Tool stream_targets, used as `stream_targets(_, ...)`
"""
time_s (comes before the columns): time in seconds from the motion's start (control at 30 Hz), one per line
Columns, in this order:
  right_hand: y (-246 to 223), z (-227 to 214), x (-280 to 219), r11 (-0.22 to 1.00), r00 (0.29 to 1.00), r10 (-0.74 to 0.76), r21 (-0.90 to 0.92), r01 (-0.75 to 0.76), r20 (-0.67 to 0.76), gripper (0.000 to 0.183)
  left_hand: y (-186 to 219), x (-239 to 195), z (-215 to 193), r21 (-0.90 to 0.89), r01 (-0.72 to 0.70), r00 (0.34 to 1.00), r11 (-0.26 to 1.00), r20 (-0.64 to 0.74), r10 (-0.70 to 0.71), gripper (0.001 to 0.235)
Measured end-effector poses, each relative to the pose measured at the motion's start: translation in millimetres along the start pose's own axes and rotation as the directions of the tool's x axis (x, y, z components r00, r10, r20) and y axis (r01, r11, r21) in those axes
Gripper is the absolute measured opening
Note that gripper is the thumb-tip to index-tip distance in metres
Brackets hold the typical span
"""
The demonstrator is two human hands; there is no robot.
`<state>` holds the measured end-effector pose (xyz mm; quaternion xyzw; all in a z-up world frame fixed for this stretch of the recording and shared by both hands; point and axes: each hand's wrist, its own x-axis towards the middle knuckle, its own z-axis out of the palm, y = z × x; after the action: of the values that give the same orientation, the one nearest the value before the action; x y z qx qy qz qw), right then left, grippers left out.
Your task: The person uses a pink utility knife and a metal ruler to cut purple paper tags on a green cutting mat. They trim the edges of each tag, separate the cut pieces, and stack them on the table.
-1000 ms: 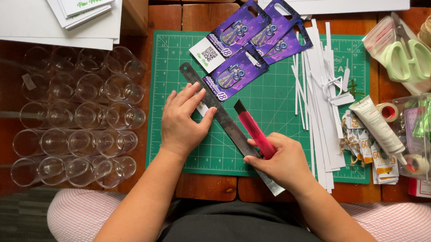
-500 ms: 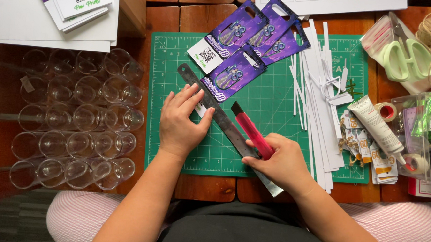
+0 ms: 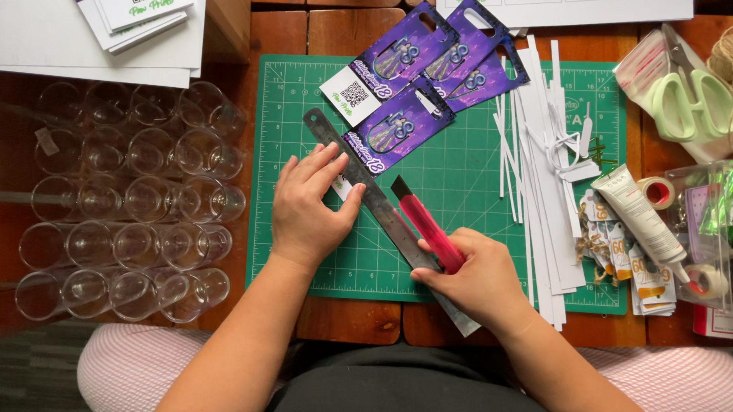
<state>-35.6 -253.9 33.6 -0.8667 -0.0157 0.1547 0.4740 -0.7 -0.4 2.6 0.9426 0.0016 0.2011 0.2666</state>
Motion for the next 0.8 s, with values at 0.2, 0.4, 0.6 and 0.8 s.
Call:
stream_targets(0.2,-2.6,-0.9,-0.1,1.0,1.0,0.014,-0.009,-0.014,0.011,0.033,0.7,0.1,-0.5,0.003,0.007,1.0,1.0,0.006,-0.007,0.044)
stream_targets(0.4,-1.1,-0.8,1.0,1.0,1.0,0.003,-0.014,-0.003,0.013,0.031,-0.9,-0.3,1.1,0.006,-0.002,1.0,1.0,-0.004,0.002,0.044)
stream_targets(0.6,-0.1,-0.6,0.6,1.0,1.0,0.014,-0.014,-0.014,0.011,0.032,-1.7,-0.6,2.2,0.005,-0.008,1.0,1.0,-0.017,0.008,0.044)
stream_targets(0.8,-2.9,-1.2,0.5,0.999,1.0,0.022,-0.034,-0.021,0.022,0.031,-1.1,-0.2,2.0,-0.01,-0.005,1.0,1.0,-0.021,0.005,0.045)
